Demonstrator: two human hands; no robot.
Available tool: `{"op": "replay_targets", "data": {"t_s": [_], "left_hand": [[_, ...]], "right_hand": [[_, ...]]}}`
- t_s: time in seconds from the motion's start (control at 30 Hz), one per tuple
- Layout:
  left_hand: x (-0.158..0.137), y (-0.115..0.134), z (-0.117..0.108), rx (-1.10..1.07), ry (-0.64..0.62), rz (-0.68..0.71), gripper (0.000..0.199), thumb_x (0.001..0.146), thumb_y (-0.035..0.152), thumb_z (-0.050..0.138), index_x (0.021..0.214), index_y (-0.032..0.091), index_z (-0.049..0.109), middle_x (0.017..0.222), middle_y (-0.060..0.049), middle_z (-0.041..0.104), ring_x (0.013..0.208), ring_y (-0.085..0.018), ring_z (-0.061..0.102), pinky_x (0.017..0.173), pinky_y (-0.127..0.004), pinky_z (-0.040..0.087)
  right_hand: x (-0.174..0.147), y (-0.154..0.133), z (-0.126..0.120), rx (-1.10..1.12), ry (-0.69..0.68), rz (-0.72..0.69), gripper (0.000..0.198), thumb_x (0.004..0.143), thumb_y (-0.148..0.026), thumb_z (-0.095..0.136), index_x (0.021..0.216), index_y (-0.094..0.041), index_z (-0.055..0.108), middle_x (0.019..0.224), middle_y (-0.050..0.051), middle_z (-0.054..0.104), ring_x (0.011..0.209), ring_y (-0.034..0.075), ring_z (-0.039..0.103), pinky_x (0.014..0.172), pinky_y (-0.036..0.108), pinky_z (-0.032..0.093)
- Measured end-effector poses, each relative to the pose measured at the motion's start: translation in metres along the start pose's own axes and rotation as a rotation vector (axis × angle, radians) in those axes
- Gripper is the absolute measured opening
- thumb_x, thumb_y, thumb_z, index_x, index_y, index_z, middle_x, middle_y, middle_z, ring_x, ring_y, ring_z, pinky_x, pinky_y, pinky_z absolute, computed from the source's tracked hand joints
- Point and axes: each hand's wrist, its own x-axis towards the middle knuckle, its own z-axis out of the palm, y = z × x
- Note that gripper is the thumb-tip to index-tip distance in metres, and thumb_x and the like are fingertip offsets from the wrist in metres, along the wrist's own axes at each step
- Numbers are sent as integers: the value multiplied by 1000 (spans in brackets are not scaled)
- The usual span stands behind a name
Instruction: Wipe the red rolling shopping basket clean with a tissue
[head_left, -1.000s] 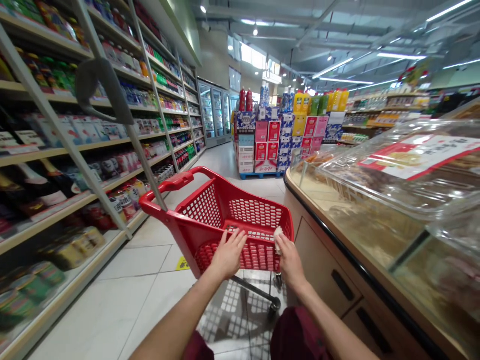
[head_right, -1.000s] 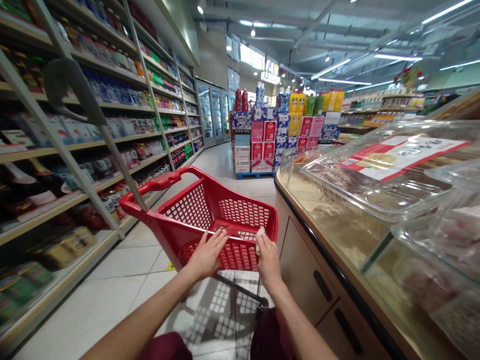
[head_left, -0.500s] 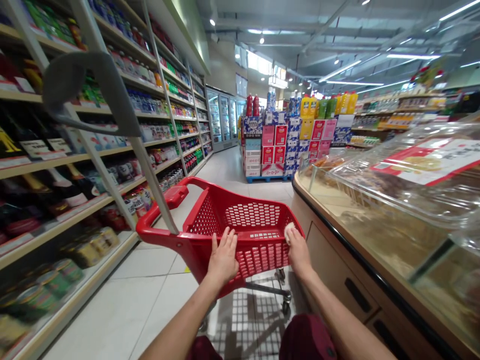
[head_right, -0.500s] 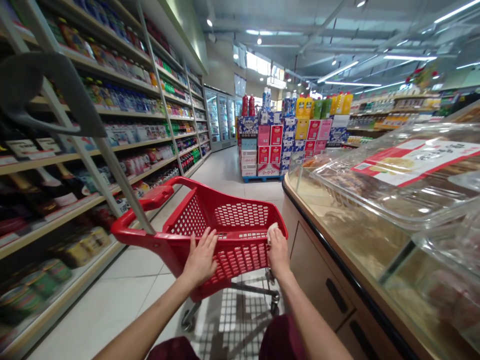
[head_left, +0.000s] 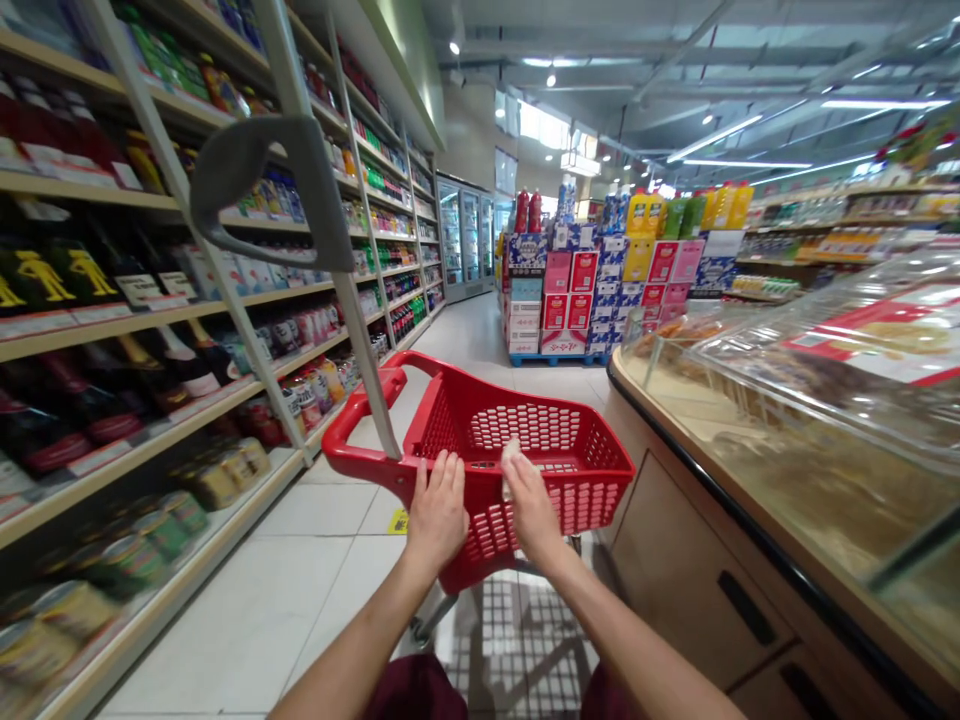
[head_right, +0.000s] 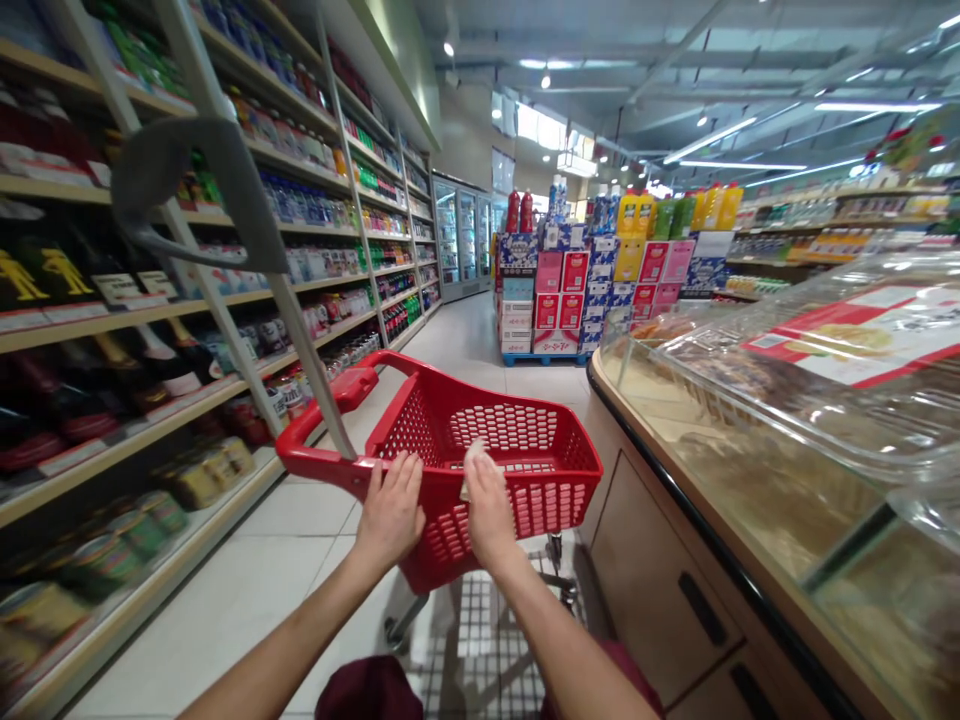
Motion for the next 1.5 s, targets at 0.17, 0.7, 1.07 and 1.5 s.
{"op": "replay_targets", "data": {"t_s": [0.17,0.7,1.07,1.5], "left_hand": [[-12,-26,-6,-77,100,117,51,69,14,40,120,14,43,127,-8,46,123,-20,32,105,-41,16],[-10,-83,-22,29,111,-200,60,65,13,37,125,11,36,130,-11,41,127,-23,22,107,-45,9],[-4,-64,-13,7,170,-173,54,67,16,36,120,8,38,127,-16,43,126,-26,24,105,-50,10],[26,-60,7,-72,256,-150,54,71,39,37,118,13,35,127,-14,41,126,-27,21,100,-55,8]], "right_hand": [[7,4,0,40,-33,17,52,73,0,29,120,-14,47,125,12,46,119,19,38,97,42,34],[29,-51,28,132,12,-56,54,76,1,29,124,-19,43,128,9,43,120,18,37,97,40,34],[38,-57,19,53,-2,-24,51,74,0,34,121,-13,47,124,13,48,118,19,40,97,39,34],[43,-55,29,-8,-55,82,39,84,-13,36,122,-14,45,130,8,41,125,18,26,102,38,25]]}}
